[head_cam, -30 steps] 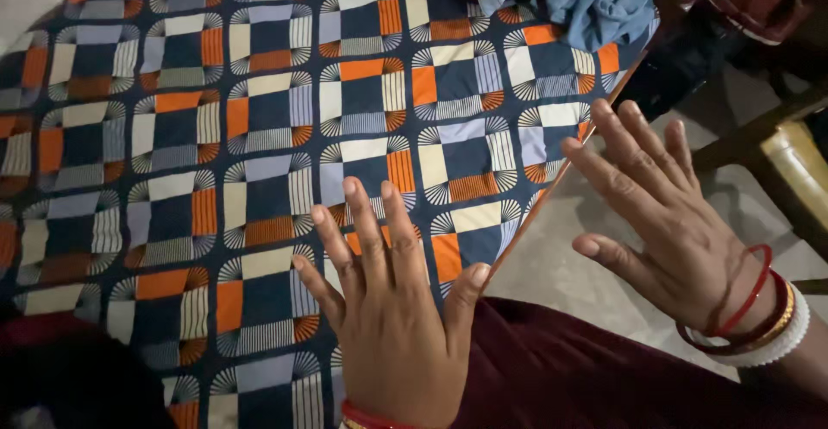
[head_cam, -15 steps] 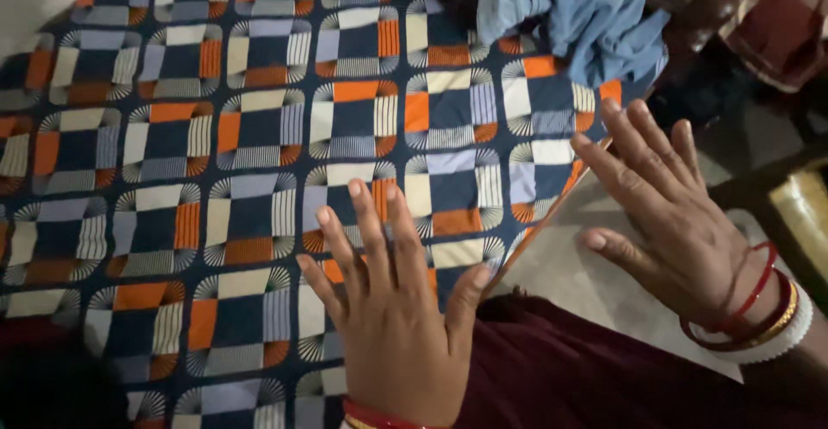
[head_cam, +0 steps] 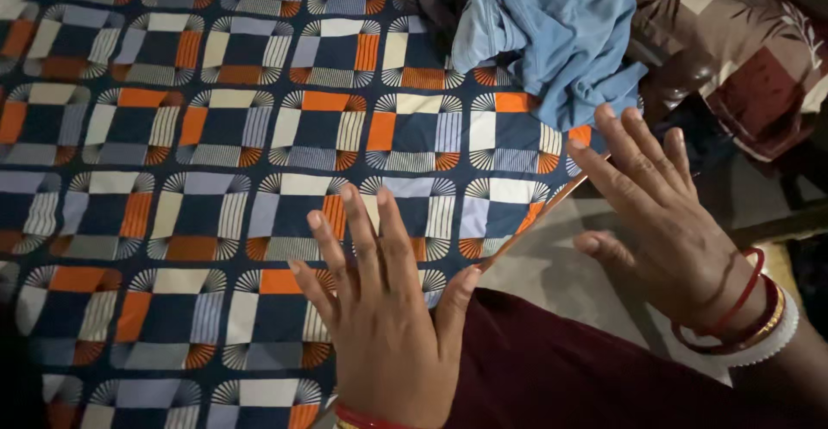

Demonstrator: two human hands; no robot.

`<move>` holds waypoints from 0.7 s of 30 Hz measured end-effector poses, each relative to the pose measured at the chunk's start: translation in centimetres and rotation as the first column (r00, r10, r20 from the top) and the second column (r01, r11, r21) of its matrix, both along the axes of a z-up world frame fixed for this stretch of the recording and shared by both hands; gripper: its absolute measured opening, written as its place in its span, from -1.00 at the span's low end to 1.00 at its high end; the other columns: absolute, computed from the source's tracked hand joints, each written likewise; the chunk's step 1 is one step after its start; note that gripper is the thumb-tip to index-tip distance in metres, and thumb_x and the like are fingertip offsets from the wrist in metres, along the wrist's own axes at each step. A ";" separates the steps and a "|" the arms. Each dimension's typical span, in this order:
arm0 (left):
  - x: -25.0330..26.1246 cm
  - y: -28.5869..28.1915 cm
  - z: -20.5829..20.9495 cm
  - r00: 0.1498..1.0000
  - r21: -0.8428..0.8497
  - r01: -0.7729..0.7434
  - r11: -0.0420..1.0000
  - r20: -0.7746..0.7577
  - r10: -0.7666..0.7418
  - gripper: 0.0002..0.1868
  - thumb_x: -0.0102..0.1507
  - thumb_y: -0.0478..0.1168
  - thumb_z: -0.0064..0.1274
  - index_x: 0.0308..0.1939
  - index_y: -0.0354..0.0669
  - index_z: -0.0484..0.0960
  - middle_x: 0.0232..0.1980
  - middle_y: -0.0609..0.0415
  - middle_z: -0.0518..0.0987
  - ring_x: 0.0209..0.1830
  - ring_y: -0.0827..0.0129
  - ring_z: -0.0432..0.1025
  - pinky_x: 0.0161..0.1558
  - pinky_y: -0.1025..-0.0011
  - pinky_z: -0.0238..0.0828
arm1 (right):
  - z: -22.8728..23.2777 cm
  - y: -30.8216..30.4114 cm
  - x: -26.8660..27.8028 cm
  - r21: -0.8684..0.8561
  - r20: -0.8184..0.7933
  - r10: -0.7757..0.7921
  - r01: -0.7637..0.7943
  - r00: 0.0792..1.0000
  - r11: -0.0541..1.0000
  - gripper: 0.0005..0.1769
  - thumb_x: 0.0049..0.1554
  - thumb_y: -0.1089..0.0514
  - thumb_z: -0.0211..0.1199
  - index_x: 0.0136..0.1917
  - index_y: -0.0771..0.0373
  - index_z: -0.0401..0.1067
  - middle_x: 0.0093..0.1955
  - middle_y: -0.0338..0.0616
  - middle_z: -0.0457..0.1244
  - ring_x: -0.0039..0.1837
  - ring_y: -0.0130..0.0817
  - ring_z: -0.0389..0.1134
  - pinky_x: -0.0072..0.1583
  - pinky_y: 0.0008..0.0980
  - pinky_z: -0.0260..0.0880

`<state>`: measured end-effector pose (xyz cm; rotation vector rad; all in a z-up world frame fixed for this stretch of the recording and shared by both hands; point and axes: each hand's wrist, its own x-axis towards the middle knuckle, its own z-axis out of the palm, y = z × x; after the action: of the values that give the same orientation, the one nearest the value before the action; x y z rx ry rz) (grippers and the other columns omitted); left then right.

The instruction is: The person takes a pair of light blue jeans from a red backpack and lays them on a patterned bedspread. They smooth out the fabric, fold the jeans in half lengthwise, and then fold them into a compact rectangular shape.

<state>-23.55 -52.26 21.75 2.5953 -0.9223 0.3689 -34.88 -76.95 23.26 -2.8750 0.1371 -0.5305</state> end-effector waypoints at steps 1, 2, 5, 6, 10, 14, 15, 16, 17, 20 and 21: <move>-0.2 -0.3 -0.1 1.000 0.001 -0.005 1.000 -0.011 0.005 -0.06 0.38 0.39 -0.54 0.55 -0.34 0.04 0.64 -0.32 -0.12 0.64 -0.23 -0.48 0.44 -0.33 -0.68 | 0.0 -0.5 0.0 0.010 0.003 0.010 -0.010 1.000 1.000 -0.11 0.17 -0.37 -0.05 0.62 0.09 0.02 0.73 0.05 -0.24 0.74 0.06 -0.36 0.60 0.22 -0.42; -0.5 -0.7 -0.2 1.000 0.003 -0.010 1.000 -0.022 0.010 -0.06 0.38 0.39 -0.53 0.54 -0.34 0.05 0.63 -0.33 -0.12 0.64 -0.24 -0.48 0.43 -0.34 -0.68 | 0.1 -0.9 -0.1 0.020 0.006 0.021 -0.021 1.000 1.000 -0.12 0.18 -0.37 -0.05 0.62 0.09 0.02 0.73 0.05 -0.24 0.74 0.06 -0.36 0.60 0.22 -0.43; -0.8 -1.2 -0.4 0.999 0.007 -0.025 1.000 -0.044 0.025 -0.06 0.38 0.39 -0.53 0.54 -0.35 0.06 0.64 -0.32 -0.12 0.64 -0.23 -0.48 0.43 -0.33 -0.68 | 0.2 -1.6 0.0 0.051 -0.011 0.037 -0.036 0.999 0.998 -0.12 0.20 -0.38 -0.06 0.62 0.10 0.01 0.73 0.06 -0.24 0.74 0.06 -0.37 0.60 0.21 -0.44; -0.8 -1.3 -0.5 0.998 0.006 -0.031 1.000 -0.049 0.031 -0.06 0.38 0.39 -0.54 0.55 -0.35 0.06 0.64 -0.31 -0.11 0.64 -0.23 -0.48 0.43 -0.33 -0.68 | 0.2 -1.8 0.1 0.060 -0.020 0.041 -0.039 0.999 0.997 -0.12 0.20 -0.38 -0.06 0.63 0.11 0.01 0.73 0.06 -0.25 0.74 0.06 -0.37 0.59 0.20 -0.45; -0.2 -1.7 -0.6 0.998 0.012 -0.048 0.999 -0.028 0.048 -0.07 0.38 0.38 -0.54 0.54 -0.34 0.06 0.64 -0.33 -0.11 0.64 -0.24 -0.46 0.44 -0.33 -0.67 | -0.2 -2.3 1.2 0.049 -0.028 0.065 -0.064 0.997 0.997 -0.09 0.19 -0.38 -0.07 0.62 0.14 -0.01 0.73 0.07 -0.26 0.74 0.06 -0.39 0.60 0.19 -0.46; 1.0 -2.1 -1.0 0.999 -0.008 -0.026 1.000 -0.042 0.026 -0.07 0.40 0.37 -0.53 0.54 -0.37 0.03 0.62 -0.35 -0.10 0.64 -0.26 -0.44 0.45 -0.33 -0.65 | -0.6 -3.0 2.1 0.053 -0.036 0.070 -0.068 0.997 0.996 -0.09 0.18 -0.38 -0.06 0.62 0.12 -0.01 0.73 0.06 -0.26 0.74 0.04 -0.39 0.59 0.18 -0.46; 1.5 -2.3 -1.1 0.999 -0.022 -0.018 1.000 -0.041 0.017 -0.07 0.40 0.36 -0.52 0.54 -0.38 0.02 0.62 -0.37 -0.10 0.64 -0.27 -0.44 0.44 -0.33 -0.64 | -0.6 -3.2 2.4 0.054 -0.036 0.075 -0.073 0.997 0.996 -0.10 0.18 -0.38 -0.06 0.62 0.12 -0.01 0.73 0.07 -0.26 0.73 0.04 -0.39 0.59 0.18 -0.47; 1.9 -2.7 -1.2 0.999 -0.027 -0.017 0.999 -0.035 0.016 -0.07 0.40 0.36 -0.51 0.54 -0.38 0.02 0.61 -0.38 -0.10 0.63 -0.28 -0.43 0.42 -0.34 -0.63 | -0.5 -3.5 2.7 0.041 -0.033 0.072 -0.071 0.997 0.997 -0.10 0.17 -0.38 -0.05 0.62 0.10 0.00 0.73 0.05 -0.25 0.73 0.03 -0.39 0.59 0.18 -0.46; 2.3 -3.1 -1.4 0.999 -0.029 -0.015 0.999 -0.029 0.014 -0.07 0.39 0.37 -0.50 0.53 -0.38 0.03 0.60 -0.39 -0.10 0.61 -0.30 -0.42 0.40 -0.35 -0.61 | -0.4 -3.6 2.9 0.031 -0.030 0.068 -0.068 0.997 0.997 -0.10 0.17 -0.39 -0.04 0.62 0.09 0.02 0.72 0.04 -0.24 0.73 0.03 -0.38 0.59 0.18 -0.46; 3.6 -4.1 -1.7 0.999 -0.003 -0.022 1.000 -0.025 0.022 -0.07 0.37 0.39 -0.49 0.52 -0.33 0.04 0.60 -0.34 -0.07 0.61 -0.28 -0.38 0.39 -0.37 -0.56 | -0.3 -4.3 4.0 0.012 0.008 0.053 -0.053 0.999 0.999 -0.12 0.16 -0.39 -0.02 0.61 0.05 0.05 0.73 0.01 -0.22 0.74 0.00 -0.35 0.60 0.17 -0.44; 3.8 -4.2 -1.8 0.999 0.015 -0.025 1.000 -0.032 0.025 -0.07 0.36 0.40 -0.49 0.52 -0.30 0.05 0.60 -0.31 -0.06 0.61 -0.26 -0.36 0.39 -0.38 -0.53 | -0.3 -4.3 4.1 0.011 0.020 0.045 -0.045 0.999 0.999 -0.13 0.16 -0.38 -0.02 0.60 0.04 0.05 0.73 0.00 -0.21 0.74 -0.01 -0.33 0.61 0.17 -0.44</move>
<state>-19.74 -56.48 19.92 2.6202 -0.8858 0.3271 -30.75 -81.27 22.94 -2.8534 0.0714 -0.5479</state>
